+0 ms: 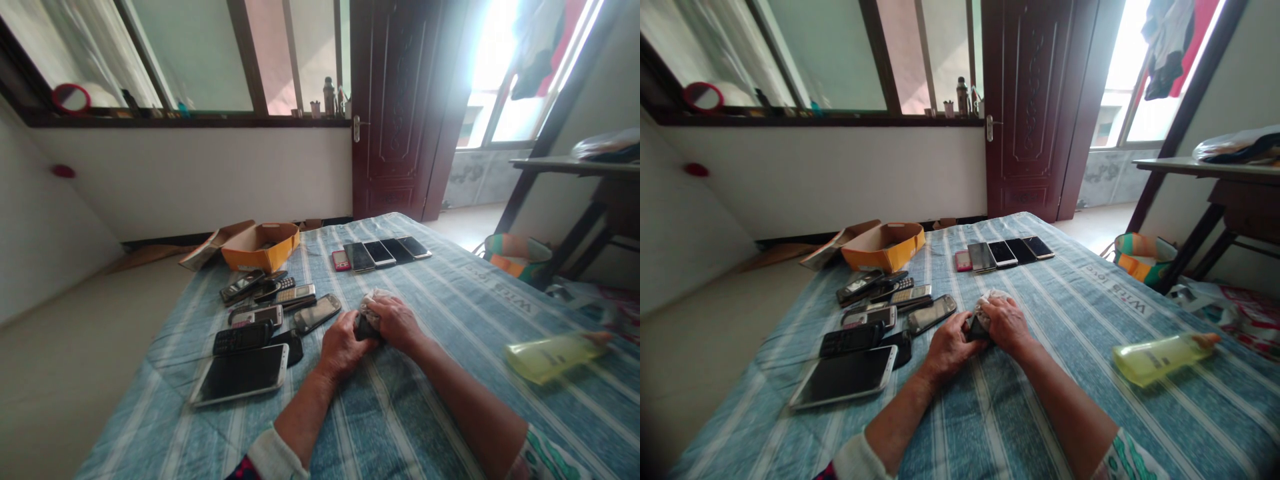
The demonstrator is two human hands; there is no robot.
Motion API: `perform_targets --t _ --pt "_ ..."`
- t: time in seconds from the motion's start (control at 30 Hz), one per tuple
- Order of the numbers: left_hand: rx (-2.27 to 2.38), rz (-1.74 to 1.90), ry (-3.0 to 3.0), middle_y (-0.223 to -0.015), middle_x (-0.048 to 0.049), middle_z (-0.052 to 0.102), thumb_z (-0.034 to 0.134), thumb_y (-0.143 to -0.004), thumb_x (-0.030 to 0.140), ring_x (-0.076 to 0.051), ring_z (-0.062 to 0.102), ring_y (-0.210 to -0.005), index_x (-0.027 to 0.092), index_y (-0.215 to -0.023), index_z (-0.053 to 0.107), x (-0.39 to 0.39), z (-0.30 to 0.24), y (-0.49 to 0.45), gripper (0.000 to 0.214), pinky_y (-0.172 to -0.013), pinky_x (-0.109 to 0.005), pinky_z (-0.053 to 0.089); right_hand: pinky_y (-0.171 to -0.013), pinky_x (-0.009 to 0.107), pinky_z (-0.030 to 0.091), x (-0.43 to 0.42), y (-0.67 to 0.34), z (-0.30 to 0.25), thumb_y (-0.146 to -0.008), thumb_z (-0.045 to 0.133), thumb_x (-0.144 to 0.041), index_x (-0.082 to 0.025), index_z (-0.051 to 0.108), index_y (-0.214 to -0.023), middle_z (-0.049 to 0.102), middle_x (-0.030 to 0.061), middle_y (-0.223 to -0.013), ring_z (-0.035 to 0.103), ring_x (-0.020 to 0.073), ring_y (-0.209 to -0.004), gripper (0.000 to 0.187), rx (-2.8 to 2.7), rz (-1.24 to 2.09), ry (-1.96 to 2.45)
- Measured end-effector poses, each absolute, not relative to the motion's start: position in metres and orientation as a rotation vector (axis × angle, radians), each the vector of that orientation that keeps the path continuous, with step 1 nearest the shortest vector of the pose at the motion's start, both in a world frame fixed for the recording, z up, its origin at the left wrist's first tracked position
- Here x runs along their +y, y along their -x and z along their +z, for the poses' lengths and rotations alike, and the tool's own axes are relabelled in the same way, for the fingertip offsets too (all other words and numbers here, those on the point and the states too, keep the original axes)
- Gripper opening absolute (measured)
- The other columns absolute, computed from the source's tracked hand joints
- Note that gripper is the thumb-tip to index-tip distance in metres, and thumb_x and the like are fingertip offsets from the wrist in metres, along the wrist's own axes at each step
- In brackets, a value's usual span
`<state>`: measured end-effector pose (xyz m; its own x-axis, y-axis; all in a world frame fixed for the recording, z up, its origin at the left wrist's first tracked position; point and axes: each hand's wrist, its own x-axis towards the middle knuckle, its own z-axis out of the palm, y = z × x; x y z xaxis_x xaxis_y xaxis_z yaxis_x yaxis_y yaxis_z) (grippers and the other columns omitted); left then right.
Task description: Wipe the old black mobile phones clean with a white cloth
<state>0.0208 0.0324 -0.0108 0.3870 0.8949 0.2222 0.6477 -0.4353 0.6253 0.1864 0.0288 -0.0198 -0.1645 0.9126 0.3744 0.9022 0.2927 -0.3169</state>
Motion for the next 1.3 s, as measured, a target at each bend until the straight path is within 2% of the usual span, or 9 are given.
perform_targets --t 0.23,0.6,0.93,1.3 --pt "1.374 0.730 -2.210 -0.086 -0.0009 0.059 0.079 -0.061 0.031 -0.018 0.056 -0.077 0.017 -0.101 0.062 0.033 -0.011 -0.022 0.046 -0.068 -0.027 0.041 -0.098 0.034 0.036 0.033 -0.192 -0.022 -0.086 0.045 -0.011 -0.020 0.064 -0.116 0.066 0.0089 -0.114 0.056 0.0208 -0.108 0.037 -1.963 0.018 1.761" --pt "1.346 0.741 -2.165 -0.092 -0.0013 0.061 0.080 -0.059 0.030 -0.020 0.059 -0.083 0.020 -0.103 0.061 0.033 -0.010 -0.023 0.048 -0.072 -0.029 0.043 -0.099 0.035 0.035 0.033 -0.180 -0.021 -0.085 0.044 -0.009 -0.023 0.067 -0.111 0.066 0.0085 -0.114 0.055 0.0220 -0.111 0.037 -2.050 0.034 1.624" --pt "1.381 0.719 -2.177 -0.088 -0.0007 0.060 0.079 -0.060 0.030 -0.018 0.058 -0.077 0.018 -0.100 0.061 0.031 -0.006 -0.023 0.045 -0.068 -0.027 0.042 -0.100 0.036 0.033 0.047 -0.187 -0.025 -0.087 0.044 -0.012 -0.022 0.064 -0.115 0.065 0.0090 -0.117 0.056 0.0215 -0.112 0.036 -1.936 0.041 1.764" --pt "1.342 0.735 -2.186 -0.104 -0.0060 0.064 0.079 -0.061 0.026 -0.025 0.061 -0.096 0.018 -0.106 0.058 0.032 -0.009 -0.021 0.051 -0.081 -0.033 0.046 -0.099 0.034 0.035 0.047 -0.176 -0.020 -0.085 0.044 -0.007 -0.021 0.066 -0.112 0.068 0.0080 -0.110 0.057 0.0197 -0.108 0.038 -2.091 0.089 1.485"
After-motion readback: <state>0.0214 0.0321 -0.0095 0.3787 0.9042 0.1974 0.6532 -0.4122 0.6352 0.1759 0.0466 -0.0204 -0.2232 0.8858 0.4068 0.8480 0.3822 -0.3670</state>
